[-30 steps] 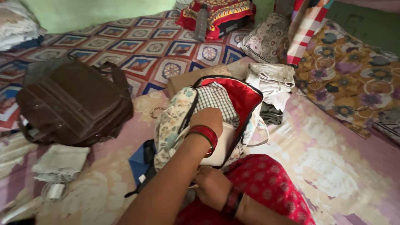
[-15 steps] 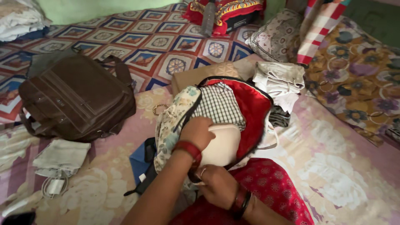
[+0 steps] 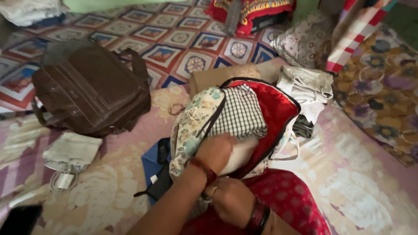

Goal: The person sits on a bed and packs a bag. They fold a white cloth, wrap a charging cable around its adapter, open a small white pouch, place cosmetic items and a card into it, zip it, and put the pouch into a floral backpack.

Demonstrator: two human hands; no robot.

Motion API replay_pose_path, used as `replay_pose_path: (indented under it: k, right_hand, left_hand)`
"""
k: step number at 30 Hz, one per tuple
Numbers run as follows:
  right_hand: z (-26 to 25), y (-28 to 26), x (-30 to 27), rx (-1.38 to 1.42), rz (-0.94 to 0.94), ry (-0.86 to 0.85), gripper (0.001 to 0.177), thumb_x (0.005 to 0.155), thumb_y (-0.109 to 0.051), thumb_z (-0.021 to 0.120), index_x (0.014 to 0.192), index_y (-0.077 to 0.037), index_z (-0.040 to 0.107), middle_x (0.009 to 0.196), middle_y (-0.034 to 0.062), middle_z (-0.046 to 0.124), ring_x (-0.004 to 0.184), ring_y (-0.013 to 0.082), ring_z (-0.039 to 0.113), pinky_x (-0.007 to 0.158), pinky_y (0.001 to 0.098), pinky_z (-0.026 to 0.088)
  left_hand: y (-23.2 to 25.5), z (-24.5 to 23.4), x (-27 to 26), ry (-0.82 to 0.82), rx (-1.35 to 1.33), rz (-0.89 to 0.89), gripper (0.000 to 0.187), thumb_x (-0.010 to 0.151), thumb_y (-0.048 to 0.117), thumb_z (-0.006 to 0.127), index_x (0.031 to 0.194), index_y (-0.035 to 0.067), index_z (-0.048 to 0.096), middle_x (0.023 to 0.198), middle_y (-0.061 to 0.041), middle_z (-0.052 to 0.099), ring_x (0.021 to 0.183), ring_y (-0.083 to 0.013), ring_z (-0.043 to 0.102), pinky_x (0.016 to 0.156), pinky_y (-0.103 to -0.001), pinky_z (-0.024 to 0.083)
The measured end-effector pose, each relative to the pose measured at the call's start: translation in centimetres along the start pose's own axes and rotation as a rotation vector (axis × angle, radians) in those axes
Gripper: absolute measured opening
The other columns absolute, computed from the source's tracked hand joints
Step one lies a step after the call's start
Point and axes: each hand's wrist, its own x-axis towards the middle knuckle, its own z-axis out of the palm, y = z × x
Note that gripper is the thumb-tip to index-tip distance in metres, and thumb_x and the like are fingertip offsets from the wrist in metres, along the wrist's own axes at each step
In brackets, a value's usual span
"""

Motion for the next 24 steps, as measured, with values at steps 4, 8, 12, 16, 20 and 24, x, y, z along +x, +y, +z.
replay_pose_path:
  k: [4,8,12,16,20,24]
  right_hand:
    - [0.3,-0.5,-0.6,0.047,-0.067,0.014,0.019,0.079,0.001,0.064,0.098,-0.003,0.065,0.095,0.0156,0.069,0.089,0.0362,0.067,0.077,0.0446,0.055]
    - [0.0,-0.8,-0.5,0.039,-0.021,0.069,0.020,0.077,0.001,0.065,0.097,-0.003,0.066,0.098,0.0160,0.070,0.091,0.0372,0.068,0.077,0.0444,0.055]
    - [-0.8,-0.4,-0.1,0.033,-0.046,0.123,0.028,0.074,0.001,0.066,0.102,-0.001,0.066,0.098,0.0172,0.069,0.095,0.0390,0.068,0.080,0.0453,0.056]
    - [-0.8,0.3,-0.2,0.076,0.000,0.040,0.017,0.082,0.000,0.070,0.098,-0.002,0.066,0.094,0.0172,0.068,0.092,0.0401,0.067,0.079,0.0470,0.054]
    - [-0.8,-0.3,0.7,0.135,0.050,0.080,0.021,0.082,-0.004,0.074,0.102,-0.001,0.068,0.096,0.0177,0.069,0.093,0.0396,0.068,0.077,0.0440,0.056]
    - [-2.6,1.0,1.2,0.263,0.176,0.022,0.029,0.080,-0.014,0.081,0.103,0.000,0.070,0.099,0.0161,0.072,0.093,0.0335,0.072,0.079,0.0395,0.058]
  left_hand:
    - [-0.2,1.9,-0.5,-0.340,-0.115,-0.201,0.026,0.076,0.000,0.071,0.101,0.003,0.071,0.104,-0.021,0.069,0.099,-0.0396,0.067,0.088,-0.048,0.054]
    - [-1.7,3.4,0.3,-0.333,-0.124,-0.204,0.022,0.079,-0.004,0.066,0.098,0.004,0.073,0.106,-0.022,0.071,0.103,-0.0400,0.068,0.092,-0.047,0.054]
    - [-3.4,4.8,0.7,-0.136,-0.309,-0.224,0.020,0.081,-0.001,0.068,0.100,0.002,0.068,0.110,-0.023,0.068,0.106,-0.0395,0.065,0.093,-0.047,0.051]
    - [-3.8,7.8,-0.1,-0.328,-0.181,-0.248,0.023,0.084,-0.004,0.062,0.106,0.003,0.065,0.119,-0.022,0.064,0.111,-0.0395,0.063,0.096,-0.048,0.049]
    - [-6.1,6.3,-0.2,-0.596,-0.015,-0.398,0.037,0.084,0.001,0.066,0.120,0.004,0.058,0.128,-0.024,0.061,0.120,-0.0405,0.059,0.100,-0.050,0.048]
    - [-5.6,3.8,0.9,-0.580,-0.030,-0.346,0.025,0.090,0.016,0.063,0.109,0.004,0.074,0.120,-0.025,0.070,0.114,-0.0366,0.068,0.099,-0.046,0.053]
